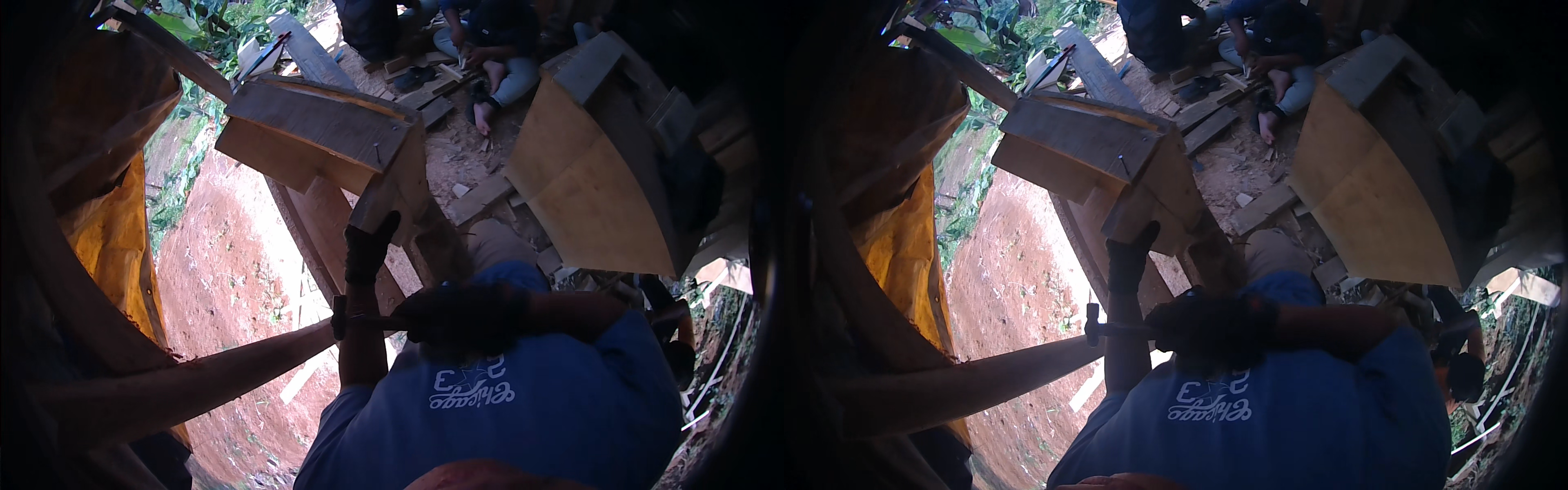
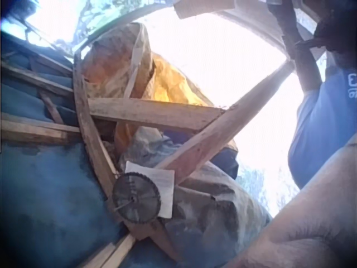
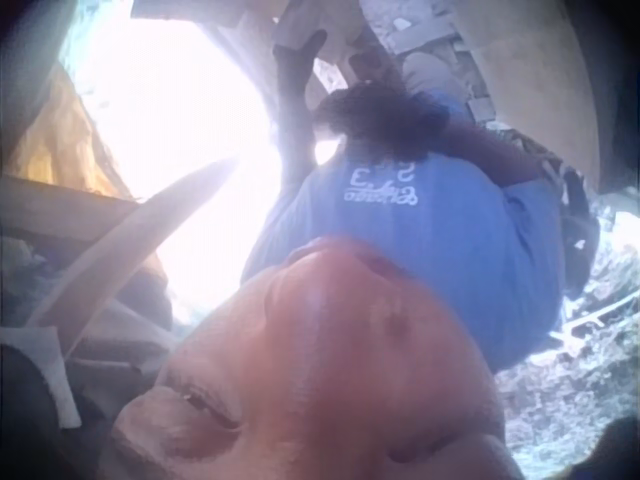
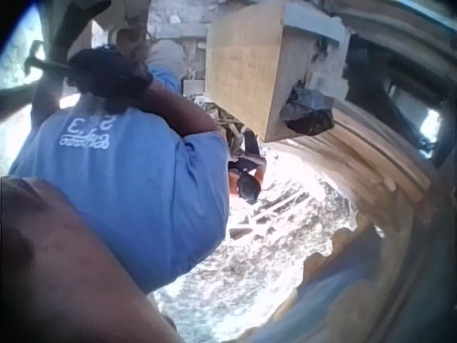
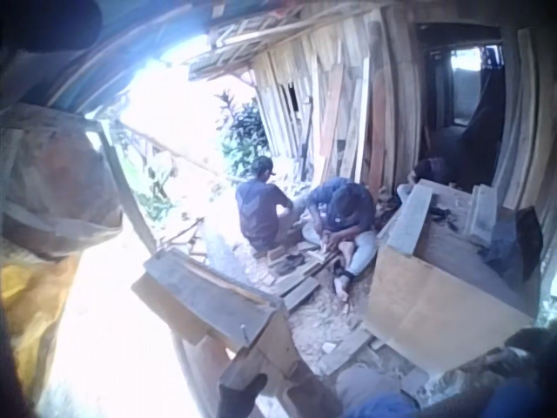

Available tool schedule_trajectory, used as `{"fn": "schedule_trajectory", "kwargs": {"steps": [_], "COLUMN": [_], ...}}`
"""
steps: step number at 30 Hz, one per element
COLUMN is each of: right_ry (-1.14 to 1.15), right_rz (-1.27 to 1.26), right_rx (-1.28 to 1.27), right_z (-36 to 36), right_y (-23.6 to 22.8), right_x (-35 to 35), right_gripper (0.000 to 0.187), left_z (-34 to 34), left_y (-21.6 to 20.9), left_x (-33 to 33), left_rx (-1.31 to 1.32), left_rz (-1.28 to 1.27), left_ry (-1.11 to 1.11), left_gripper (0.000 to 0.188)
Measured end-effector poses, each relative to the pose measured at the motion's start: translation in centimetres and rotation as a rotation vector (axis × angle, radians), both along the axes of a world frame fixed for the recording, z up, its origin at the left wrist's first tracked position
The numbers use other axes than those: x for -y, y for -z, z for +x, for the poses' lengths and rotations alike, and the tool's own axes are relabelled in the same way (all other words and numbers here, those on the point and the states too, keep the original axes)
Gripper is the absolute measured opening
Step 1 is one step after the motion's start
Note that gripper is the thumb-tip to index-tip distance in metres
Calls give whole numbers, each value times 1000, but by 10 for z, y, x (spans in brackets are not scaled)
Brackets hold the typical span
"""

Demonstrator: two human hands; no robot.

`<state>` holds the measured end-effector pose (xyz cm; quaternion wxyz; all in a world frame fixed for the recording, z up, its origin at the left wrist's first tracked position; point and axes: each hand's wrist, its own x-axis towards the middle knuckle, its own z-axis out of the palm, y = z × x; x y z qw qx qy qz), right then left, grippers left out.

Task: The person assembles a wooden box by hammering nails into wood pieces to join them together.

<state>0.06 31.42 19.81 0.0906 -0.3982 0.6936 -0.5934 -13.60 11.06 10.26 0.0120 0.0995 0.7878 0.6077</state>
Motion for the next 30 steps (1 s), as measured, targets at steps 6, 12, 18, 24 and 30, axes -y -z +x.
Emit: {"fn": "schedule_trajectory", "kwargs": {"steps": [6, 12, 18, 24, 30], "right_ry": [142, 173, 16, 205, 833], "right_rz": [305, 141, 299, 423, 281], "right_rx": [-14, -100, -145, 7, -61], "right_z": [17, 5, 2, 5, -55], "right_y": [2, -14, -20, 33, -61], "right_x": [11, -7, 0, -14, -48], "right_gripper": [45, 59, 44, 40, 34], "left_z": [3, 3, 4, 5, 14], "left_y": [-16, 3, -11, -7, -6], "left_x": [-4, 7, 2, 2, 8], "left_rx": [22, -106, 35, 183, 8], "left_rz": [-97, -237, -68, -172, -49], "left_ry": [-5, -8, -5, -49, -54], "left_gripper": [59, 59, 55, 66, 63]}}
